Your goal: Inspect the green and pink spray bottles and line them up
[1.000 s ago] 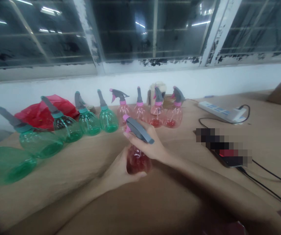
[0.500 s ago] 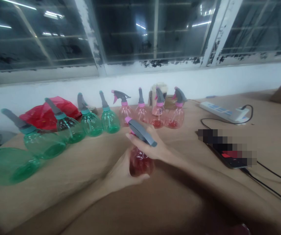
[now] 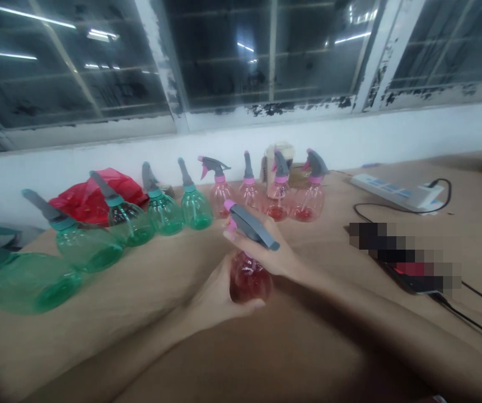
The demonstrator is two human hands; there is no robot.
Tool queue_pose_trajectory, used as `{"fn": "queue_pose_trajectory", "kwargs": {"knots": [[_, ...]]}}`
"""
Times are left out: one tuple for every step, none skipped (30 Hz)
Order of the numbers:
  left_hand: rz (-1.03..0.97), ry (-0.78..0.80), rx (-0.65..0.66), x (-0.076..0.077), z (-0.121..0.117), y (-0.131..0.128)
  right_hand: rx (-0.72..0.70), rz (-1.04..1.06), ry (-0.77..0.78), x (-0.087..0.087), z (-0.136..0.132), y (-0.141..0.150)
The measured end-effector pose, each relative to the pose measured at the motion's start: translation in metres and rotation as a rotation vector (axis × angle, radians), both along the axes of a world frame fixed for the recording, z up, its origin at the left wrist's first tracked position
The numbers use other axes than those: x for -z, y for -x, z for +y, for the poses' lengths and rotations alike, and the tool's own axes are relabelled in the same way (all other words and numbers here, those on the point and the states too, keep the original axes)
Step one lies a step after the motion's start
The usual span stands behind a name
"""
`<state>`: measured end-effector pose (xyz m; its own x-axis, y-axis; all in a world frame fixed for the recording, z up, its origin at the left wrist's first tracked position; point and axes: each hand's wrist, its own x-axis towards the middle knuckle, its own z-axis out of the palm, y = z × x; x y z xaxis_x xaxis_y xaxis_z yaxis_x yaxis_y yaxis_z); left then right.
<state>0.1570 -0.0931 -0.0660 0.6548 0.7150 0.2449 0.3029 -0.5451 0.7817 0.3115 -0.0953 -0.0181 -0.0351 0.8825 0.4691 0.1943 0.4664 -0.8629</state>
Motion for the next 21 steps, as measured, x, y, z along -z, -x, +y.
{"fn": "queue_pose_trajectory", "kwargs": {"knots": [[-0.004,-0.010,-0.001,0.0002,0.0003,0.0003,0.006,0.005,-0.013,0.0017,0.0004,-0.0001],[-0.003,-0.018,-0.004,0.0001,0.0007,0.0005,0.003,0.001,-0.024,0.0033,0.0009,-0.0004],[0.004,-0.021,-0.008,-0.0004,0.0009,0.0007,-0.010,-0.009,-0.031,0.0047,0.0013,-0.0008],[0.010,-0.021,-0.008,-0.0010,0.0011,0.0007,-0.025,-0.016,-0.034,0.0057,0.0016,-0.0012],[0.014,-0.020,-0.002,-0.0017,0.0013,0.0007,-0.040,-0.020,-0.037,0.0064,0.0018,-0.0016],[0.017,-0.020,0.006,-0.0023,0.0015,0.0006,-0.048,-0.021,-0.041,0.0068,0.0019,-0.0018],[0.019,-0.021,0.013,-0.0027,0.0016,0.0005,-0.050,-0.017,-0.047,0.0070,0.0019,-0.0019],[0.019,-0.025,0.016,-0.0028,0.0017,0.0004,-0.047,-0.012,-0.055,0.0071,0.0018,-0.0018],[0.020,-0.029,0.015,-0.0026,0.0018,0.0003,-0.037,-0.009,-0.064,0.0071,0.0016,-0.0016],[0.020,-0.031,0.013,-0.0022,0.0019,0.0002,-0.024,-0.006,-0.070,0.0070,0.0015,-0.0013],[0.022,-0.030,0.010,-0.0015,0.0019,0.0002,-0.018,-0.004,-0.072,0.0070,0.0014,-0.0009],[0.022,-0.029,0.005,-0.0007,0.0020,0.0002,-0.023,-0.001,-0.070,0.0069,0.0013,-0.0006],[0.022,-0.029,0.001,0.0001,0.0020,0.0001,-0.032,0.005,-0.069,0.0067,0.0013,-0.0004],[0.022,-0.031,-0.004,0.0008,0.0020,0.0000,-0.042,0.012,-0.066,0.0065,0.0014,-0.0001],[0.023,-0.035,-0.011,0.0013,0.0021,0.0000,-0.053,0.021,-0.063,0.0063,0.0015,0.0001],[0.026,-0.041,-0.018,0.0015,0.0021,-0.0001,-0.064,0.028,-0.062,0.0061,0.0016,0.0004],[0.032,-0.045,-0.024,0.0015,0.0021,-0.0002,-0.072,0.034,-0.061,0.0059,0.0017,0.0007],[0.035,-0.047,-0.027,0.0013,0.0020,-0.0002,-0.076,0.039,-0.060,0.0058,0.0017,0.0011],[0.038,-0.048,-0.027,0.0009,0.0018,-0.0002,-0.079,0.042,-0.057,0.0057,0.0016,0.0015],[0.038,-0.047,-0.028,0.0003,0.0016,-0.0001,-0.081,0.044,-0.053,0.0056,0.0014,0.0019],[0.037,-0.043,-0.028,-0.0002,0.0013,0.0000,-0.080,0.046,-0.051,0.0055,0.0012,0.0023]]}}
